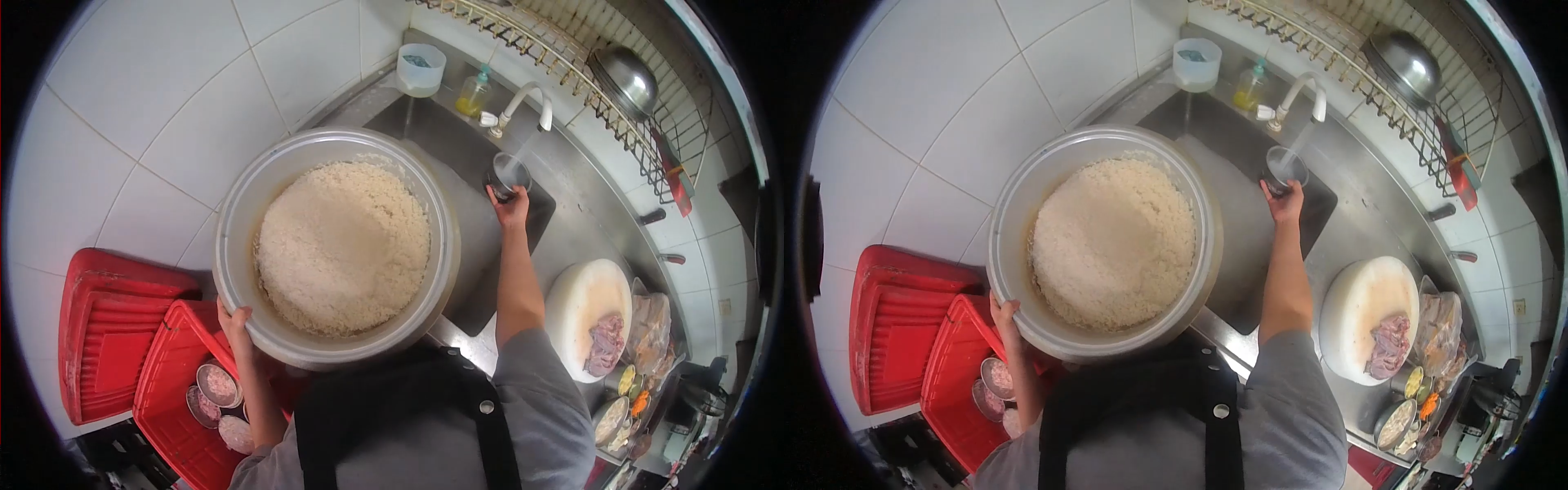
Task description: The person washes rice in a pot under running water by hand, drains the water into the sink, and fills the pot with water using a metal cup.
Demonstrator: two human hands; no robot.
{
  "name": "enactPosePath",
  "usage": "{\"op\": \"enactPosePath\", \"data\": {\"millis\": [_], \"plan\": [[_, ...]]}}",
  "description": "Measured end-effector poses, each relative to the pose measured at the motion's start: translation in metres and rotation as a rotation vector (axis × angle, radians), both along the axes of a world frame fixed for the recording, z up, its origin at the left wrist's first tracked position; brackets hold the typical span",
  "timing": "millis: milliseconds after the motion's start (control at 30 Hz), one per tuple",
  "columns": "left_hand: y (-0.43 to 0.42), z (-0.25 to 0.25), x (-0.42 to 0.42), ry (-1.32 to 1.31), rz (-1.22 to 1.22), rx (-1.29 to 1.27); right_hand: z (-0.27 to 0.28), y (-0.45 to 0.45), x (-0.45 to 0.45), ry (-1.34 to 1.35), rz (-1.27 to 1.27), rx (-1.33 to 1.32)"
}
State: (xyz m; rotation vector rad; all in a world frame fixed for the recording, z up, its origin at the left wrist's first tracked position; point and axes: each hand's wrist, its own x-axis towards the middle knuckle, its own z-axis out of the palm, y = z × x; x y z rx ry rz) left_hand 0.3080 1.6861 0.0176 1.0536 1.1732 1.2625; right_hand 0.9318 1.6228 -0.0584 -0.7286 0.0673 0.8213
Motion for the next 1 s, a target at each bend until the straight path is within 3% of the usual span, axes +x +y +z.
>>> {"op": "enactPosePath", "data": {"millis": [100,267,400,1000], "plan": [[0.000,0.004,0.004,-0.005,0.005,-0.005,0.013,-0.003,-0.012,0.000,-0.057,0.018],[-0.001,0.008,0.011,-0.049,0.028,0.017,-0.015,-0.006,0.014,-0.014,-0.039,0.086],[-0.002,0.014,0.011,-0.010,-0.004,0.009,0.005,-0.007,0.001,-0.045,-0.105,0.031],[0.003,0.009,0.006,0.034,0.014,0.019,0.012,0.001,-0.003,0.014,-0.033,0.019]]}}
